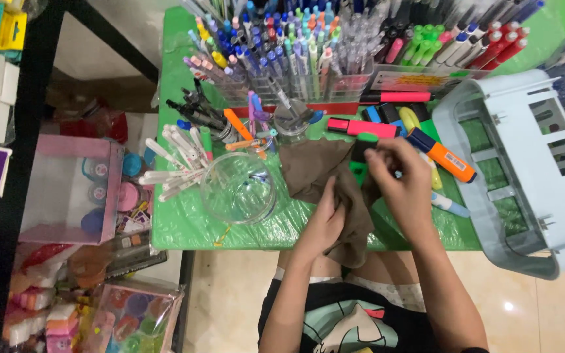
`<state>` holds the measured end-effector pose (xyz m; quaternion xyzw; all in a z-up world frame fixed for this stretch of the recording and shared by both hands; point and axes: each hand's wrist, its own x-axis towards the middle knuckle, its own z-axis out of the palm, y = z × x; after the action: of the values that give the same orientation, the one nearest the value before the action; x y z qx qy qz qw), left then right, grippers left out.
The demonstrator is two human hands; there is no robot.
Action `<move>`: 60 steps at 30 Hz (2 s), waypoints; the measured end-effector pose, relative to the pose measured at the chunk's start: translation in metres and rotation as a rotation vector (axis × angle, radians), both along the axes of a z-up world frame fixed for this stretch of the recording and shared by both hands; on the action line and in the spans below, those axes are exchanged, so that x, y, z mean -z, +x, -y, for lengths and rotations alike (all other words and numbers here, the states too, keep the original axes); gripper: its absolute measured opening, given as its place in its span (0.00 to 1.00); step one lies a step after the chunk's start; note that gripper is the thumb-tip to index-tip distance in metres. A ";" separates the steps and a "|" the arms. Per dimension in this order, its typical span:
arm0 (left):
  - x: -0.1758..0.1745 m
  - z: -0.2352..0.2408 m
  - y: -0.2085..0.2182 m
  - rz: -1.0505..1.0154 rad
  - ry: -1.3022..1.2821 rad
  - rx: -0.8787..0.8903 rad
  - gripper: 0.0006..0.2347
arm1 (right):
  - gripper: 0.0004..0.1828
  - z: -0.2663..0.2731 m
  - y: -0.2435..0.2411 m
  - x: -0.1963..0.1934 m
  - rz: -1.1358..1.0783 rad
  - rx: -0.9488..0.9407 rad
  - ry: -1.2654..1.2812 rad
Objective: Cleaning and organizing pens and markers at a stationery desk.
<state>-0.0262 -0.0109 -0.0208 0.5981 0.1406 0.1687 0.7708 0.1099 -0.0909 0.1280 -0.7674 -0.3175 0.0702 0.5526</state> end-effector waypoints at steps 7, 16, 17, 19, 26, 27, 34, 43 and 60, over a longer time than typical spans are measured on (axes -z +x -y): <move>-0.045 -0.005 0.005 -0.195 0.213 -0.057 0.25 | 0.06 -0.002 0.009 0.012 -0.155 0.093 0.226; -0.084 -0.007 0.011 0.040 0.004 -0.429 0.22 | 0.09 -0.030 -0.013 -0.051 -0.210 -0.039 0.588; -0.083 -0.009 0.010 0.072 -0.039 -0.424 0.22 | 0.11 -0.035 -0.019 -0.056 -0.242 -0.107 0.602; -0.082 -0.010 0.008 0.103 -0.081 -0.419 0.22 | 0.13 -0.046 -0.034 -0.064 -0.277 -0.175 0.617; -0.021 -0.015 0.009 0.064 -0.259 -0.401 0.13 | 0.25 -0.081 -0.067 -0.077 0.269 -0.477 0.238; -0.002 -0.015 0.009 -0.042 -0.278 -0.365 0.12 | 0.22 -0.085 -0.070 -0.086 0.350 -0.518 0.150; -0.028 -0.016 0.008 0.145 0.130 -0.312 0.15 | 0.12 -0.078 -0.064 -0.086 0.494 -0.542 0.044; -0.078 -0.018 0.007 0.183 -0.230 -0.369 0.22 | 0.09 -0.033 -0.030 -0.067 0.137 -0.122 -0.022; -0.009 -0.011 0.000 0.147 -0.721 -0.380 0.23 | 0.14 -0.006 0.039 0.020 0.870 0.079 -0.591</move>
<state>-0.0260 0.0006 -0.0115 0.2395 0.2431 0.2902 0.8940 0.1494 -0.0846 0.1083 -0.8601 -0.4549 -0.1894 0.1321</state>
